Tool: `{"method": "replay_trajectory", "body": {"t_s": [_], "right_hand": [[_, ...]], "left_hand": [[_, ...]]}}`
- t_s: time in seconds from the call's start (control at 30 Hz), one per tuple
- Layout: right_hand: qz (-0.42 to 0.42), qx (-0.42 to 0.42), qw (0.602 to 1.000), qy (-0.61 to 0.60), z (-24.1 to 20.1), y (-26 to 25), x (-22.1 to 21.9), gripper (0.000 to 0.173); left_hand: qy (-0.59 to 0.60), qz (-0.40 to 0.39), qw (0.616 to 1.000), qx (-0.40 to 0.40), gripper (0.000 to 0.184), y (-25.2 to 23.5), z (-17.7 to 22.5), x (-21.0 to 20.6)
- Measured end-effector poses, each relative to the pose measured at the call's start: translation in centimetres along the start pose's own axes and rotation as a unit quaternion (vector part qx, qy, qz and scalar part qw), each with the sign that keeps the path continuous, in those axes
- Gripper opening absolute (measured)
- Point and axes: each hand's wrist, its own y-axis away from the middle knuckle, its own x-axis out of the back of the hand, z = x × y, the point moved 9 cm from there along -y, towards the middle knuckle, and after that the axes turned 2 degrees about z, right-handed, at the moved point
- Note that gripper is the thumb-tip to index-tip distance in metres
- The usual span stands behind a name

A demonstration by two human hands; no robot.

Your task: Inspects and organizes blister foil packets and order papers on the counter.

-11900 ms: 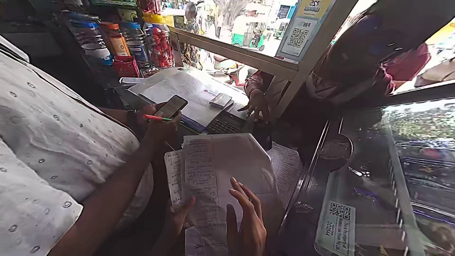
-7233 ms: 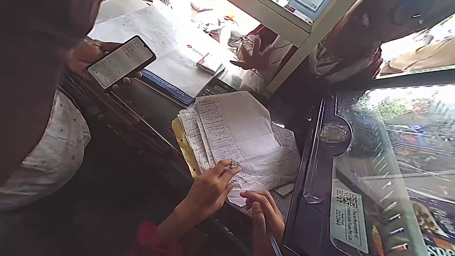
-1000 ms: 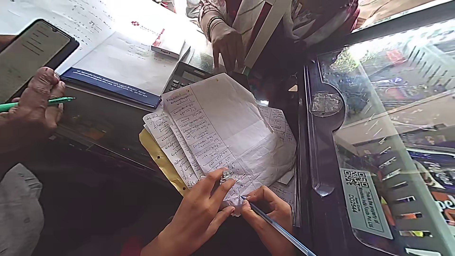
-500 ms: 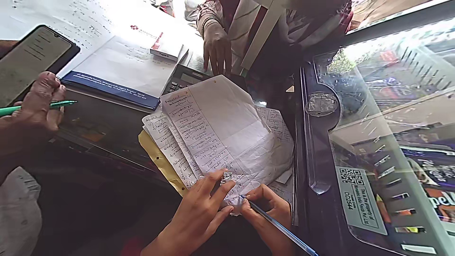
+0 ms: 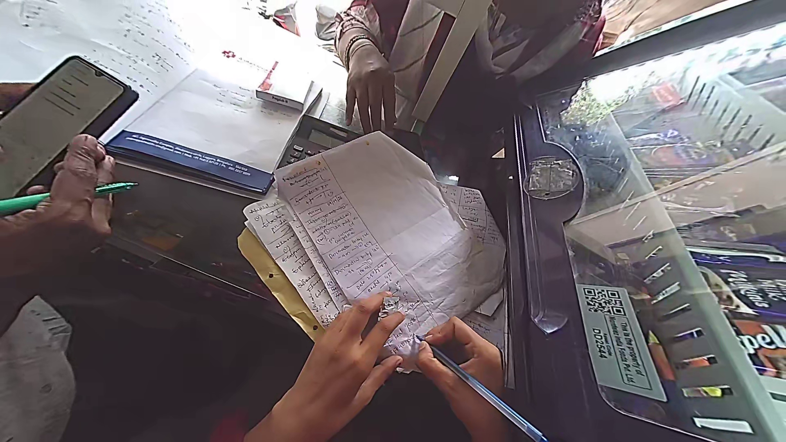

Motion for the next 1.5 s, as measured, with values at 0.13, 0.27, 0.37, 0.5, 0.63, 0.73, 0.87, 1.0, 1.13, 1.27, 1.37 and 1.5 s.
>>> {"method": "replay_trajectory", "body": {"t_s": [0.13, 0.27, 0.37, 0.5, 0.63, 0.73, 0.87, 1.0, 1.13, 1.27, 1.37, 1.5], "right_hand": [[0.005, -0.020, 1.000, 0.001, 0.14, -0.07, 0.05, 0.007], [-0.006, -0.011, 1.000, -0.008, 0.08, -0.06, 0.03, 0.008], [-0.001, -0.012, 1.000, 0.000, 0.05, -0.01, 0.11, 0.008], [0.020, -0.011, 1.000, -0.012, -0.04, -0.08, 0.37, 0.007], [0.010, -0.020, 0.999, 0.044, -0.03, -0.37, 0.34, 0.006], [0.004, -0.012, 1.000, 0.029, 0.00, -0.51, 0.29, 0.006], [-0.001, -0.004, 1.000, 0.006, 0.07, -0.39, 0.21, 0.006], [0.010, -0.009, 1.000, 0.015, 0.15, -0.44, 0.40, 0.007], [0.014, -0.001, 1.000, -0.004, 0.06, -0.38, 0.60, 0.008], [-0.001, -0.001, 1.000, -0.001, -0.02, -0.34, 0.35, 0.007], [0.014, -0.001, 1.000, -0.001, 0.05, -0.35, 0.51, 0.007], [0.026, -0.008, 1.000, 0.003, 0.09, -0.48, 0.63, 0.007]], "left_hand": [[-0.004, -0.002, 1.000, -0.001, 0.040, -0.04, -0.04, -0.05], [-0.007, -0.004, 1.000, 0.000, 0.041, -0.05, -0.05, -0.01], [-0.004, -0.004, 1.000, 0.001, 0.040, -0.02, -0.04, -0.02], [-0.008, -0.003, 1.000, -0.002, 0.041, -0.09, -0.05, 0.05], [-0.007, -0.005, 1.000, -0.001, 0.040, -0.02, -0.05, -0.04], [-0.003, -0.002, 1.000, -0.002, 0.040, -0.05, -0.08, 0.01], [0.001, -0.003, 1.000, -0.002, 0.041, -0.07, -0.01, 0.07], [-0.005, -0.003, 1.000, -0.003, 0.041, -0.08, 0.00, 0.04], [-0.008, -0.002, 1.000, -0.005, 0.041, -0.08, -0.01, 0.03], [-0.008, -0.002, 1.000, -0.005, 0.041, -0.09, 0.02, -0.01], [-0.009, -0.003, 1.000, -0.006, 0.041, -0.11, 0.03, 0.01], [-0.010, -0.003, 1.000, -0.007, 0.041, -0.08, 0.00, 0.00]]}}
